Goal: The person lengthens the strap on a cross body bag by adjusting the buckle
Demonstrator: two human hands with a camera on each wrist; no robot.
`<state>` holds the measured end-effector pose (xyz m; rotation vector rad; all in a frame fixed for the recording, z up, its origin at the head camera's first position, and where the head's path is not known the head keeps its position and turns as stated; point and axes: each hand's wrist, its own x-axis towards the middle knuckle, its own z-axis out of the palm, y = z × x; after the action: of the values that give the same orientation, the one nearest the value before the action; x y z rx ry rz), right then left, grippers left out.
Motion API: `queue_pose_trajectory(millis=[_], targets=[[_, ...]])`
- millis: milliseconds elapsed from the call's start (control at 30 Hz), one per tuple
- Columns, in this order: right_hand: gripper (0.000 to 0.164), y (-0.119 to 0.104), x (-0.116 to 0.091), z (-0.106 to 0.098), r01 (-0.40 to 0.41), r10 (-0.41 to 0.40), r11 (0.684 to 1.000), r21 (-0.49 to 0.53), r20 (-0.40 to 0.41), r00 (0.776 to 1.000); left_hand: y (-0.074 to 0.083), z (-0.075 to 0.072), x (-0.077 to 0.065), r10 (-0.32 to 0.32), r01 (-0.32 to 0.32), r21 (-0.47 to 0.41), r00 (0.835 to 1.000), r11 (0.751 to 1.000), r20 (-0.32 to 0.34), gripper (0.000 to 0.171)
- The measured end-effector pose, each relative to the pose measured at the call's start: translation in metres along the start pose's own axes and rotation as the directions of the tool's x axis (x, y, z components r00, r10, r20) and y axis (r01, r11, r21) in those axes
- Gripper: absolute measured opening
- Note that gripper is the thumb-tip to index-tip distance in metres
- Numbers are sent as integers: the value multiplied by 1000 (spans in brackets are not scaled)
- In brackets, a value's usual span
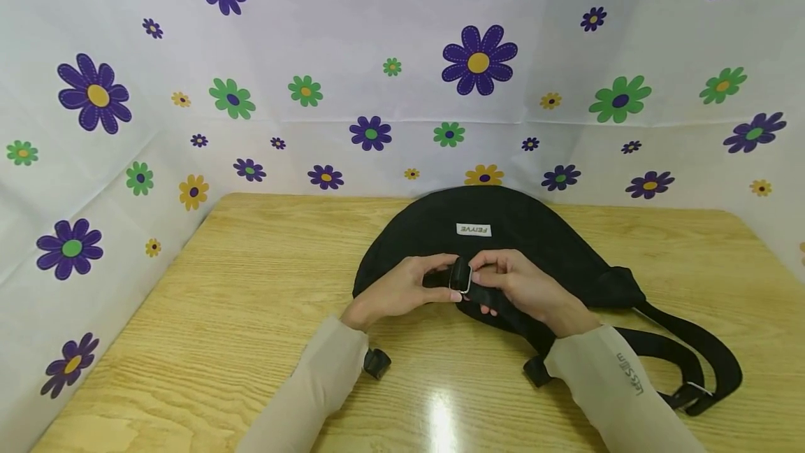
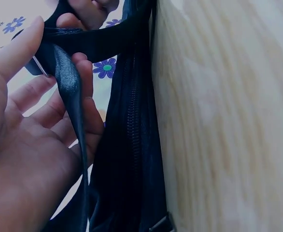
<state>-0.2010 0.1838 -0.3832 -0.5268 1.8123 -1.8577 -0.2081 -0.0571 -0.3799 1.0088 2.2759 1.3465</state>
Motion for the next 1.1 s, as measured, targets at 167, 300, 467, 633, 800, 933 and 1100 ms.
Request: queue_pose_trajectory(millis=[167, 300, 467, 633, 800, 933, 1100], targets=[[15, 1, -6, -14, -27, 30, 999, -35, 106, 994, 1, -4, -1, 1, -1, 10, 1000, 1000, -10, 53], [17, 2, -12, -29, -34, 41, 999, -40, 190, 981, 2, -9, -2, -25, 27, 36, 999, 999, -43, 57], [21, 2, -16, -38, -17, 22, 1000, -21, 247, 969, 3, -12, -3, -52, 55, 57, 997, 997, -62, 61], [20, 2, -14, -37, -4, 8, 1000, -16, 250, 968, 3, -12, -4, -72, 75, 39, 995, 996, -61, 61], [14, 2, -12, -34, 16, -8, 999, -36, 224, 975, 2, -10, -4, -65, 66, 9, 996, 998, -66, 59], [12, 2, -11, -32, 37, -24, 997, -61, 195, 981, 0, -8, -2, -50, 51, 10, 997, 999, -63, 57], [14, 1, -8, -28, 59, -48, 996, -60, 161, 986, 1, -6, 0, -33, 34, 17, 999, 999, -40, 54]])
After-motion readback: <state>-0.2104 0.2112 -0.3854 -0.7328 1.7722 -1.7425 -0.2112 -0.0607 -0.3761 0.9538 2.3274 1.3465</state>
